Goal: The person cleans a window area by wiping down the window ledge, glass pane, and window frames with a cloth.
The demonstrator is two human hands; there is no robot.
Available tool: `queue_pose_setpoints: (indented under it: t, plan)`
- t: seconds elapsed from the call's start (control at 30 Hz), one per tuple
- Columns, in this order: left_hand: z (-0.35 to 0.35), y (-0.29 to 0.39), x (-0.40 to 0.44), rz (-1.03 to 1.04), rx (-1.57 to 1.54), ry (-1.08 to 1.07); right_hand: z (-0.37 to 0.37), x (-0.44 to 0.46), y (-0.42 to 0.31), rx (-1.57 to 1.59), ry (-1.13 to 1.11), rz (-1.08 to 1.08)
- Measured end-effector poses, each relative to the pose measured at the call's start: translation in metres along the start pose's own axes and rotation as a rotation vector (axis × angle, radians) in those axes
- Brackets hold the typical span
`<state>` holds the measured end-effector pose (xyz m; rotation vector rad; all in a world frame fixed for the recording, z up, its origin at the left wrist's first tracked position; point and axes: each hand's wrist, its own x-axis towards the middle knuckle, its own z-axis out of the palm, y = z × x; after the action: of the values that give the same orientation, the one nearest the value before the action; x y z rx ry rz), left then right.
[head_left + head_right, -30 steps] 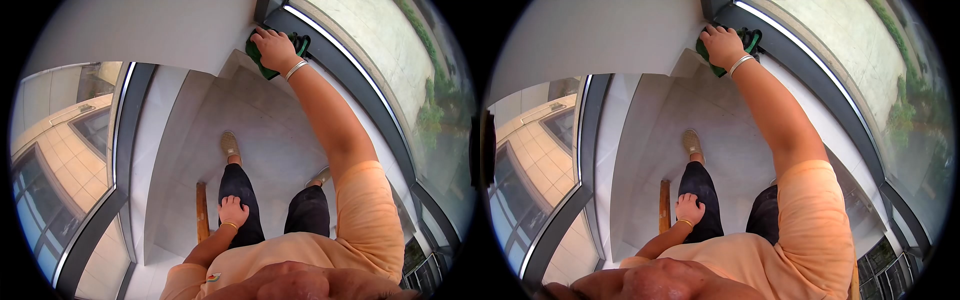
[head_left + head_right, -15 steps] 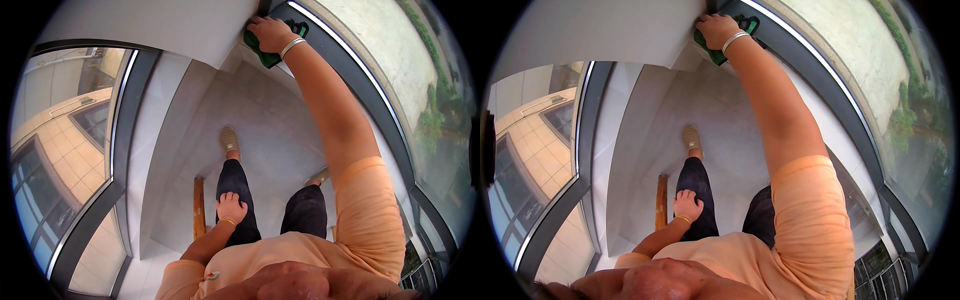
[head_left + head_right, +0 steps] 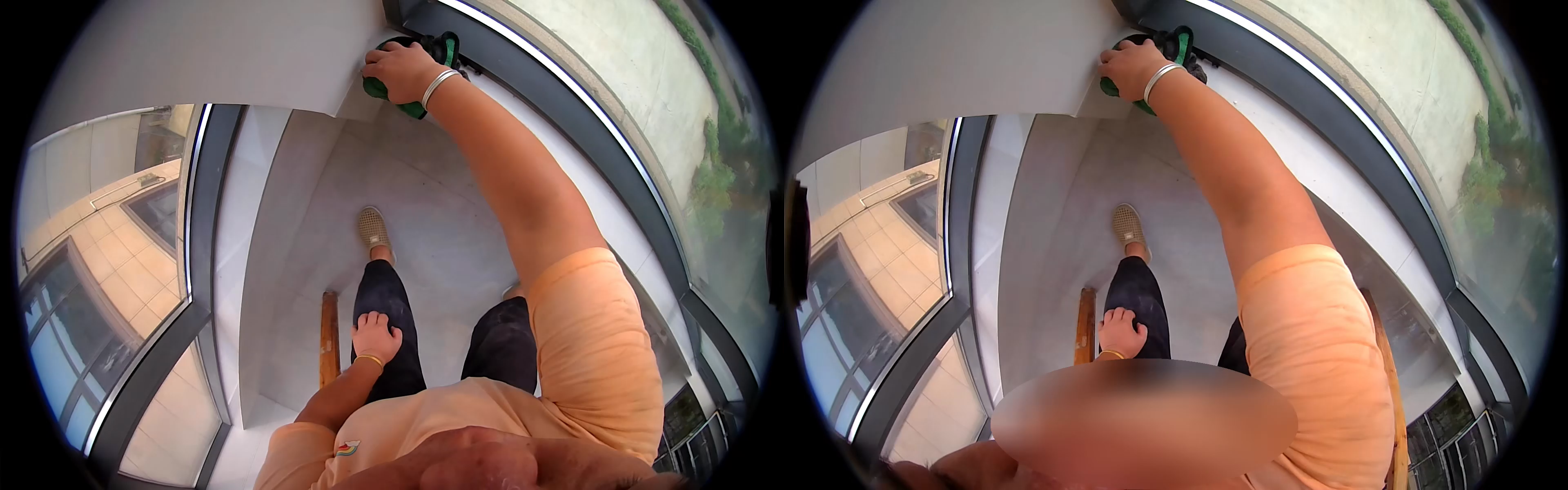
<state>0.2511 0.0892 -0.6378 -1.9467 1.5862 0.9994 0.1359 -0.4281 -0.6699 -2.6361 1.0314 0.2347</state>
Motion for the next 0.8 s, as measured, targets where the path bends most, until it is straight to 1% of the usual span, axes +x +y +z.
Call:
queue_pose_setpoints:
  t: [0.03, 0.17, 0.3, 0.37, 0.4, 0.47, 0.53, 0.73, 0.8]
  plan:
    - [-0.002, 0.003, -0.001, 0.001, 0.004, -0.009, 0.001, -0.007, 0.0, -0.011, -0.007, -0.026]
    - [-0.001, 0.015, -0.001, 0.005, 0.071, -0.034, 0.017, -0.05, 0.006, 0.012, 0.051, -0.008]
    - [0.003, 0.028, -0.002, -0.008, 0.112, -0.05, 0.037, -0.121, 0.03, -0.027, 0.17, -0.03]
    - [0.005, 0.035, -0.003, -0.011, 0.135, -0.05, 0.041, -0.157, 0.039, 0.03, -0.08, 0.105]
    - [0.006, 0.039, -0.003, -0.015, 0.145, -0.054, 0.044, -0.182, 0.046, 0.055, -0.094, 0.102]
    - [0.009, 0.046, -0.003, -0.02, 0.165, -0.058, 0.053, -0.244, 0.058, 0.08, 0.117, 0.064]
    - [0.013, 0.051, -0.003, -0.031, 0.178, -0.056, 0.064, -0.298, 0.068, 0.116, 0.181, 0.081]
    - [0.015, 0.066, -0.001, -0.052, 0.191, -0.084, 0.087, -0.451, 0.096, 0.149, 0.189, 0.208]
    - [0.015, 0.07, -0.001, -0.069, 0.206, -0.099, 0.089, -0.494, 0.097, 0.151, 0.142, 0.294]
